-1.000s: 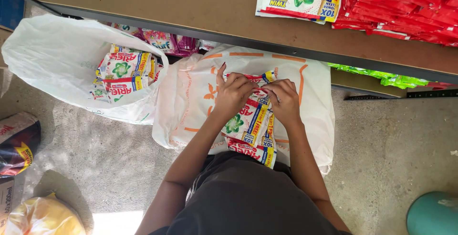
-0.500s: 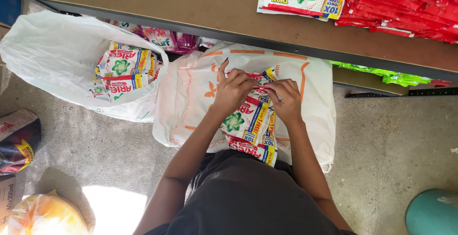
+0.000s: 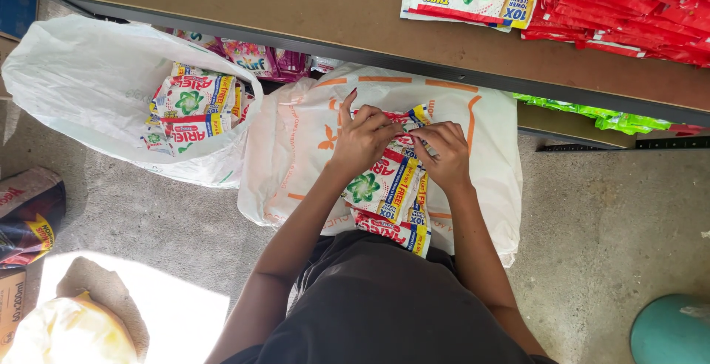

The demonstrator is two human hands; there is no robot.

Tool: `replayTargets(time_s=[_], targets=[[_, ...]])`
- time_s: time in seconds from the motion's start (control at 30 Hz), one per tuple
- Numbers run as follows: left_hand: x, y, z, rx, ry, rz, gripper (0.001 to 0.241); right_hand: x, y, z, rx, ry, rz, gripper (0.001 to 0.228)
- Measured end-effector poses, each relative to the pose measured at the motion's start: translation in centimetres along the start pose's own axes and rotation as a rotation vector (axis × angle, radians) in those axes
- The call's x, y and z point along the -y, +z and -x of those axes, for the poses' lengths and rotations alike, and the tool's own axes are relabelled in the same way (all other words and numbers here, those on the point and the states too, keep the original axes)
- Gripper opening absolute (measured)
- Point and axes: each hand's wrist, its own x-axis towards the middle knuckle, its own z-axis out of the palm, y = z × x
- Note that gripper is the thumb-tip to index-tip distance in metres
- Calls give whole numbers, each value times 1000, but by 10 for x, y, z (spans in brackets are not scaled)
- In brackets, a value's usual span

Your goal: The recorder is folding and stacking individual detergent sachets from a bag onto a grocery store shelf.

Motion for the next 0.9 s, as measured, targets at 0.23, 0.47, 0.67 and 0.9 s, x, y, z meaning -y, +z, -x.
replayTargets(time_s=[0.23, 0.47, 0.67, 0.9], targets=[[-3, -3, -3, -12, 9, -3, 9, -8, -4, 4, -19, -1, -9, 13], [-2, -3, -2, -23, -5, 13, 8, -18, -20, 12, -32, -10, 71, 14], [-1, -1, -2, -22, -15, 30, 8, -24, -38, 14, -16, -17, 132, 15], [1, -8, -6, -40, -69, 69, 5, -58, -60, 39, -45, 61, 205, 21]])
